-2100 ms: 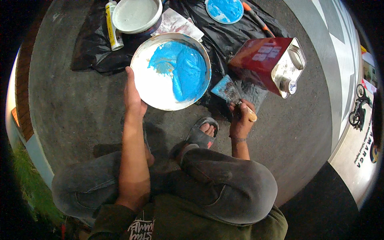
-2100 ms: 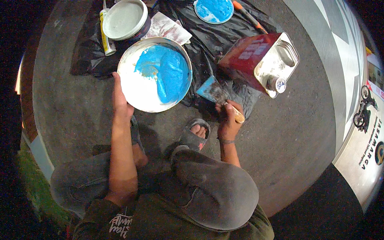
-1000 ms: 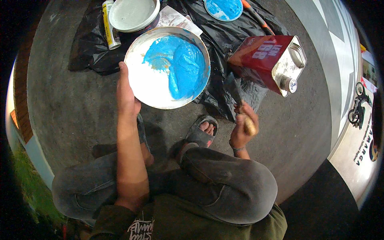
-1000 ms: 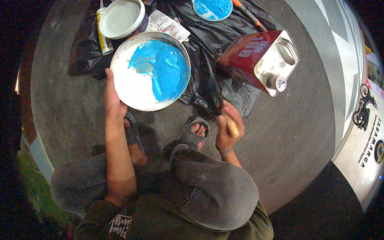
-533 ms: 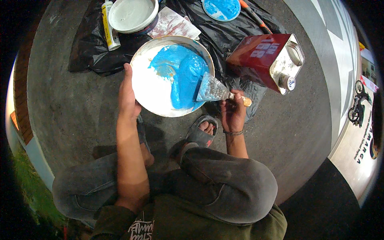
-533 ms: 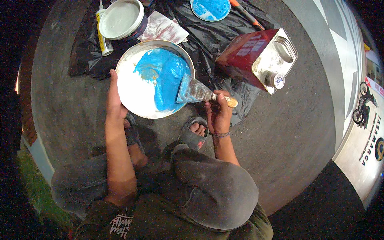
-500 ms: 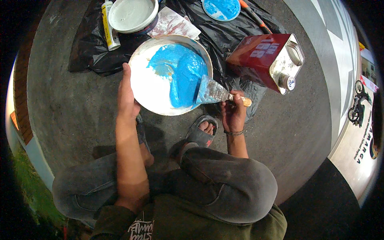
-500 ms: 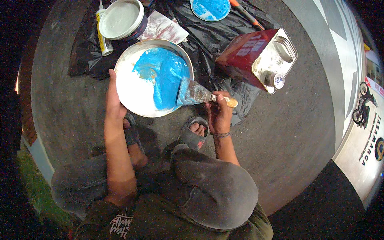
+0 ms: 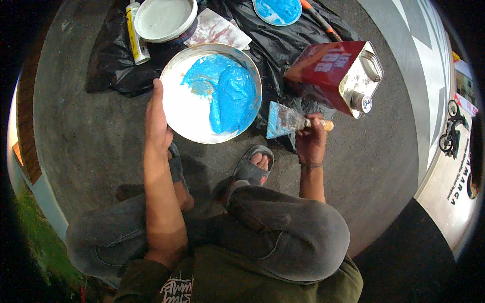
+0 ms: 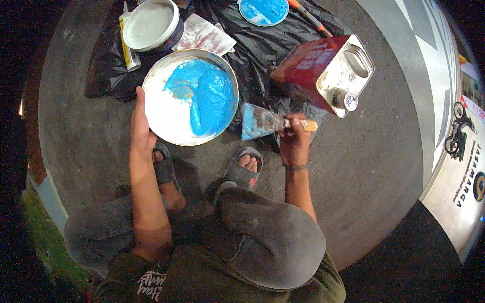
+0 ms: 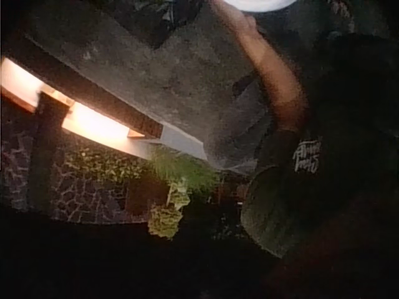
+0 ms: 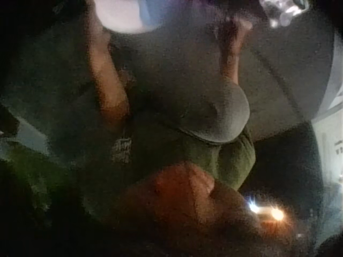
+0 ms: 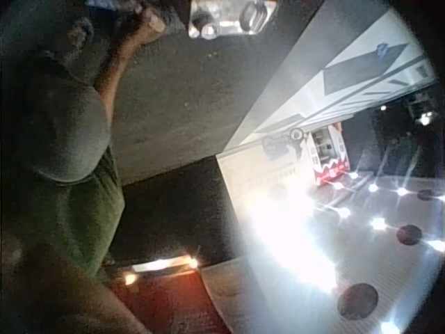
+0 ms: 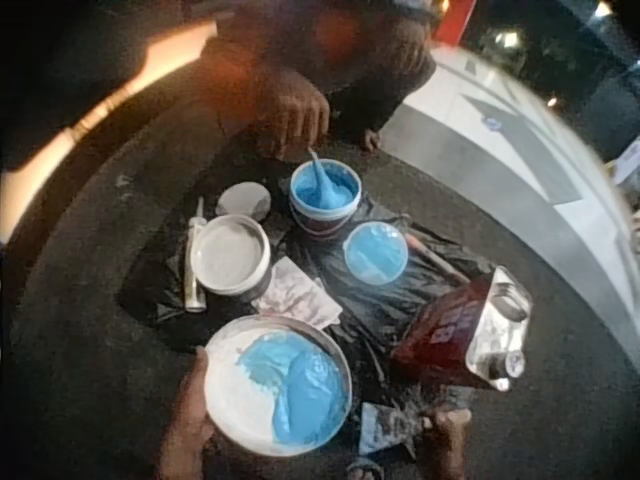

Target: The person scoops white paint from a bucket onto a plate using a putty knife, then adds blue paint from a container. They mix the two colors together on the plate with the putty knife until a uniform light blue mixture is achieved.

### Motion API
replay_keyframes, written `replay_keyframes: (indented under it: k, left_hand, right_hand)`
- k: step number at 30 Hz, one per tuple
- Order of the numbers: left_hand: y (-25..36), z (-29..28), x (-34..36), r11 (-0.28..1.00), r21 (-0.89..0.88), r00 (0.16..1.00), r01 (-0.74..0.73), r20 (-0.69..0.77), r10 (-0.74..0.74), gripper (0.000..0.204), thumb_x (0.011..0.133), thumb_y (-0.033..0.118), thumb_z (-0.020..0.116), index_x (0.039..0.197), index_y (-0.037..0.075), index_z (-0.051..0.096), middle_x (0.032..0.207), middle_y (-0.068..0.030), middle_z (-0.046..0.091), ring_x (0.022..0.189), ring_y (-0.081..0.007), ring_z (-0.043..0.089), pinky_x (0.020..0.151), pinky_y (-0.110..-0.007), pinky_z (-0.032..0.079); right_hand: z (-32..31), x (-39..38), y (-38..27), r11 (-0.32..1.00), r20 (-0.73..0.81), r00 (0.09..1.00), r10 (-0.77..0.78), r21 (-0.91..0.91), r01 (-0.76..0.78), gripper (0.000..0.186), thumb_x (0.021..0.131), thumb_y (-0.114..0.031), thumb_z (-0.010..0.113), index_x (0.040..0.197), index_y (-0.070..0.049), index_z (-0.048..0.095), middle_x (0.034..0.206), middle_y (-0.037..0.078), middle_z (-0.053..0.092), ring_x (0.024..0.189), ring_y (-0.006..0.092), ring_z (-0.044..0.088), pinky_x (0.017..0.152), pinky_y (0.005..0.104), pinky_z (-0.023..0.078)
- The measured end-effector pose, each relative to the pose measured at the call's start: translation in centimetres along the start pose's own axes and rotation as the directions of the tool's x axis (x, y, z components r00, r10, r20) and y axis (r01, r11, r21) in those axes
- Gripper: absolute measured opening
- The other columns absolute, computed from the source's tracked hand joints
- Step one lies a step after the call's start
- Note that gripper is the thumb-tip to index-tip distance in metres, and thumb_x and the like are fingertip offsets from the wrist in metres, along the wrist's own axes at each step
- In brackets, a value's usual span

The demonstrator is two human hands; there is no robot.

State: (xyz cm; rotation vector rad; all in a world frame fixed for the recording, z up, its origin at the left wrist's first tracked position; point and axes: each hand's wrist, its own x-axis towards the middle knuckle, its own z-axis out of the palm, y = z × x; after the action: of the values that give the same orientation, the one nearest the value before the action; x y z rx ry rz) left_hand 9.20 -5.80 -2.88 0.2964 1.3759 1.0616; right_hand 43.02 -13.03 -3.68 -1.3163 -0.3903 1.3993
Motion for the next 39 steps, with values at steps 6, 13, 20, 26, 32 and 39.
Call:
replay_keyframes:
  k: [6,13,20,26,32,39]
  left_hand:
    - [-0.3,-0.2,0.0,0.999,-0.032,0.997,0.003,0.076,-0.001,0.077,0.100,0.060,0.047,0.144,-0.003,0.045,0.140,-0.0156,0.056,0.127,-0.0247,0.056,0.105,-0.037,0.046]
    - [-0.6,-1.2,0.8,1.000,-0.004,0.998,-0.016,-0.068,0.015,0.078,0.100,0.061,0.046,0.146,-0.002,0.043,0.143,-0.0143,0.054,0.129,-0.0247,0.054,0.108,-0.038,0.044]
    - [-0.8,1.8,-0.4,0.997,-0.072,0.990,-0.023,-0.143,0.013,0.078,0.100,0.062,0.046,0.148,0.000,0.041,0.145,-0.0129,0.052,0.131,-0.0245,0.053,0.109,-0.038,0.043]
    - [-0.8,2.4,-1.4,0.995,-0.094,0.998,-0.016,-0.065,0.010,0.081,0.098,0.066,0.044,0.149,0.003,0.040,0.148,-0.0120,0.050,0.134,-0.0253,0.050,0.111,-0.039,0.040]
    - [-1.4,2.1,-1.2,0.993,-0.109,0.996,-0.051,-0.076,0.043,0.082,0.098,0.067,0.043,0.149,0.002,0.040,0.148,-0.0125,0.050,0.134,-0.0254,0.049,0.111,-0.039,0.040]
    - [-1.7,1.9,-0.8,0.996,-0.059,0.994,-0.071,-0.089,0.065,0.081,0.100,0.064,0.042,0.149,-0.001,0.039,0.148,-0.0148,0.049,0.134,-0.0254,0.050,0.111,-0.039,0.041]
  right_hand:
    - [1.2,0.8,3.3,0.989,0.074,0.989,0.129,0.066,-0.134,0.025,0.092,-0.029,0.068,0.100,-0.006,0.063,0.088,0.001,0.060,0.078,0.0113,0.055,0.066,0.0267,0.044]
    - [-2.4,-1.5,3.0,0.898,-0.006,0.998,-0.064,-0.436,0.055,0.022,0.091,-0.022,0.069,0.099,-0.002,0.067,0.096,0.007,0.068,0.086,0.0141,0.060,0.077,0.0294,0.047]
    - [4.4,-4.4,1.1,0.116,0.683,0.473,-0.557,-0.500,0.858,0.024,0.074,-0.013,0.073,0.098,-0.011,0.077,0.116,0.014,0.070,0.101,0.0289,0.065,0.089,0.0418,0.052]
    - [5.1,-3.6,3.1,0.074,0.741,0.438,-0.510,-0.469,0.880,0.023,0.076,-0.015,0.068,0.097,-0.014,0.077,0.122,0.011,0.068,0.108,0.0286,0.061,0.095,0.0462,0.051]
    - [3.1,-3.5,4.9,0.074,0.700,0.464,-0.543,-0.511,0.857,0.022,0.075,-0.017,0.070,0.096,-0.012,0.077,0.122,0.013,0.068,0.110,0.0328,0.061,0.095,0.0461,0.050]
    - [-0.1,-2.5,5.1,0.184,0.471,0.644,-0.603,-0.703,0.687,0.021,0.075,-0.018,0.077,0.093,-0.007,0.074,0.121,0.016,0.066,0.111,0.0366,0.062,0.096,0.0447,0.050]
